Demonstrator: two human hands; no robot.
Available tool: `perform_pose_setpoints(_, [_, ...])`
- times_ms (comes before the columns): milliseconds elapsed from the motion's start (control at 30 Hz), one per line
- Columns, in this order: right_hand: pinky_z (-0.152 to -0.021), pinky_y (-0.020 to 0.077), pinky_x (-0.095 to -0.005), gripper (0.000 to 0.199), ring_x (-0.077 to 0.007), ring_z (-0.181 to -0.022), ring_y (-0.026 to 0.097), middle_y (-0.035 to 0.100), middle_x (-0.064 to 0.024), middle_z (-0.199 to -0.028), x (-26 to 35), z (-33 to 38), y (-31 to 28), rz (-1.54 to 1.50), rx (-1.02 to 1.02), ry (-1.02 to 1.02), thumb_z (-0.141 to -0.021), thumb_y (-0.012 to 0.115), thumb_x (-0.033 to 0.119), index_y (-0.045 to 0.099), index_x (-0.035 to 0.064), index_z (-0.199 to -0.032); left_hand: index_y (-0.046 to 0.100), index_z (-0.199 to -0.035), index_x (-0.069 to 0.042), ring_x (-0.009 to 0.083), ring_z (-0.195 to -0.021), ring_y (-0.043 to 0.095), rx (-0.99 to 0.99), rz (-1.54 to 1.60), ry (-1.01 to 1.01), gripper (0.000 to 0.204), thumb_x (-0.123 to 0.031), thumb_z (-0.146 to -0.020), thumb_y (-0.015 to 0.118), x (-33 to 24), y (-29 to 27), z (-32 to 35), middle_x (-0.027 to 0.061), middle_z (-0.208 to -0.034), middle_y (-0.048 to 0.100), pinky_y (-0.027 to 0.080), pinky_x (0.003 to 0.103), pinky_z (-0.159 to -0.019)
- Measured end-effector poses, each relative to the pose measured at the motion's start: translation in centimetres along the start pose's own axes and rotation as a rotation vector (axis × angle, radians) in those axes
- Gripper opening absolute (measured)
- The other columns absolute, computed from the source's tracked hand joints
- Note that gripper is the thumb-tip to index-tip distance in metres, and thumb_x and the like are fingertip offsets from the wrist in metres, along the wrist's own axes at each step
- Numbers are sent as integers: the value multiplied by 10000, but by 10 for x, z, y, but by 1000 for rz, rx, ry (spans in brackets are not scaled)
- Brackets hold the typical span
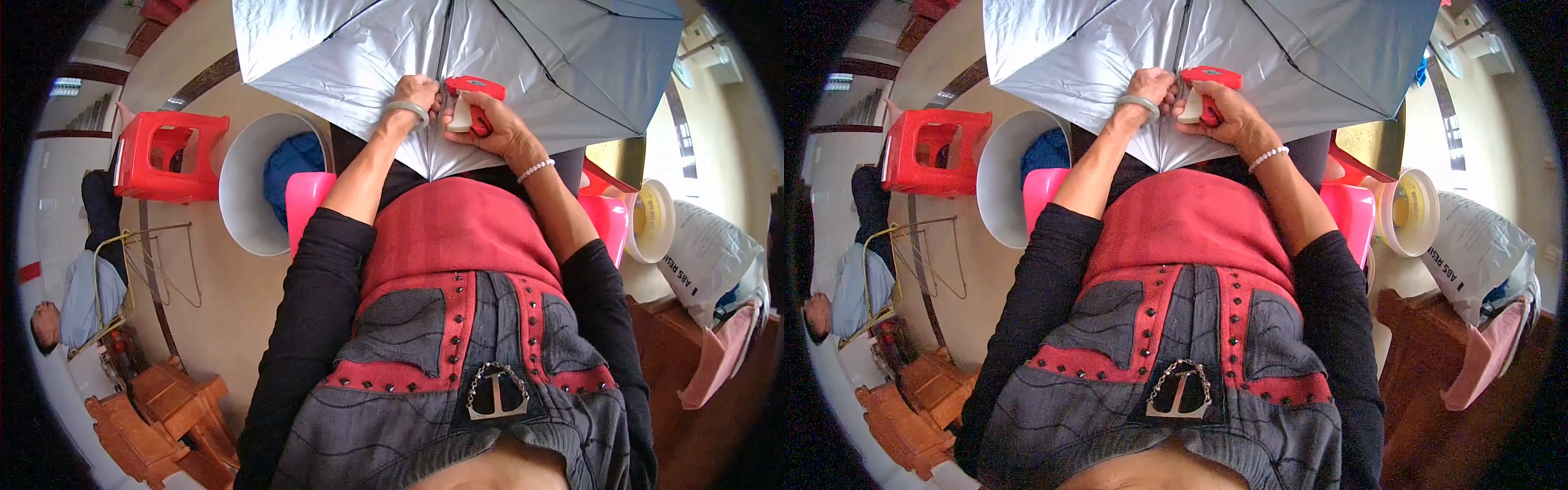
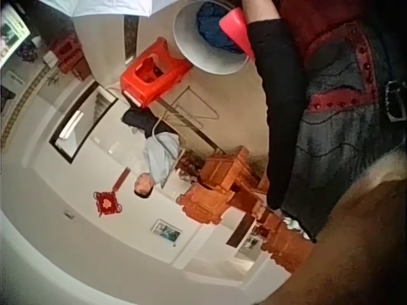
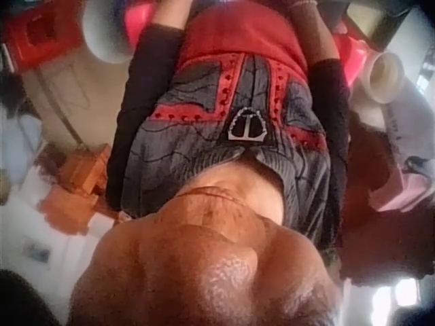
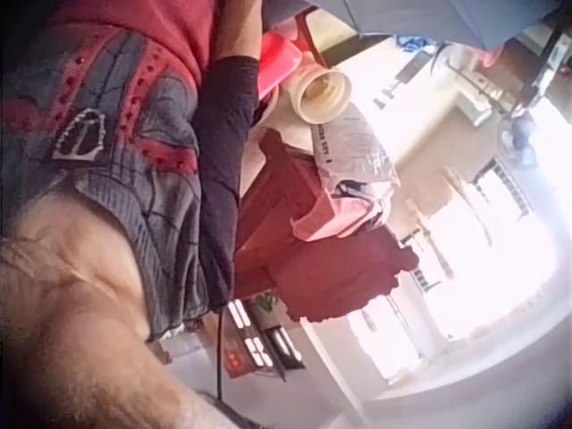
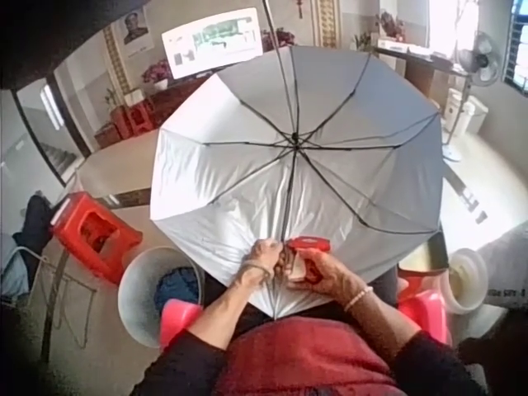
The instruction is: The person opens an umbrella frame, fits an umbrella canopy onto the ribs, and secures the fabric to the umbrella ribs using a glue gun.
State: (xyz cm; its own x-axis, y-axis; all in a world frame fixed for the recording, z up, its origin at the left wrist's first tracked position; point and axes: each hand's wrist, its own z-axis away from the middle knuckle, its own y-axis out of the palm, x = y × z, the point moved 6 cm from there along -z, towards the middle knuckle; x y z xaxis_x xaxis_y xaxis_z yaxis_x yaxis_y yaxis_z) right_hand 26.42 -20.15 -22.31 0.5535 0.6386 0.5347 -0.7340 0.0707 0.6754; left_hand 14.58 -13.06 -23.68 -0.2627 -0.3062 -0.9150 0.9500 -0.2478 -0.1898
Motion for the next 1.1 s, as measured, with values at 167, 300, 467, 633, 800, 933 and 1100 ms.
perform_pose_setpoints(167, [-706,529,-450,263,-236,-764,621,608,-120,-859,-1,-3,-1,23,49,9,-855,489,239,490,54,-1042,588,-800,37,148,-424,519,27,19,-7,198,-141,-806,501,0,-1,0,85,-610,578,422,272,-364])
perform_pose_setpoints(300, [-695,535,-431,264,-230,-763,622,608,-119,-863,-1,-4,2,41,108,1,-853,491,247,494,50,-1029,590,-801,36,149,-420,515,22,30,-7,210,-150,-810,495,2,-1,-3,84,-605,579,425,273,-372])
perform_pose_setpoints(467, [-695,536,-423,276,-224,-763,622,607,-112,-855,-2,-2,2,63,9,-15,-851,493,259,495,46,-1027,592,-797,24,145,-430,517,48,-9,-9,218,-160,-820,478,4,-1,-5,79,-592,572,427,275,-381])
perform_pose_setpoints(633, [-685,535,-411,261,-216,-730,618,605,-105,-847,-6,-9,3,47,74,-3,-847,508,254,506,46,-1005,594,-785,12,143,-434,521,69,-6,38,217,-160,-825,467,3,2,-4,74,-585,569,430,274,-387])
perform_pose_setpoints(800, [-639,535,-388,222,-214,-640,609,605,-105,-801,-5,-25,-16,100,88,-31,-853,505,220,515,41,-983,592,-776,15,149,-434,532,79,4,26,220,-152,-829,458,3,3,-2,79,-593,580,438,280,-393])
perform_pose_setpoints(933, [-560,517,-358,203,-206,-580,597,600,-99,-742,-1,-30,-28,180,53,-85,-858,503,199,516,34,-976,576,-796,5,143,-427,513,63,-21,20,190,-149,-842,475,-1,8,0,64,-567,554,426,274,-386])
perform_pose_setpoints(1100, [-467,466,-320,208,-184,-564,586,593,-83,-698,3,-11,-6,160,-169,-110,-852,528,198,518,21,-960,600,-745,20,209,-434,569,-146,-134,90,234,-165,-818,478,-3,8,-10,122,-609,603,477,306,-436])
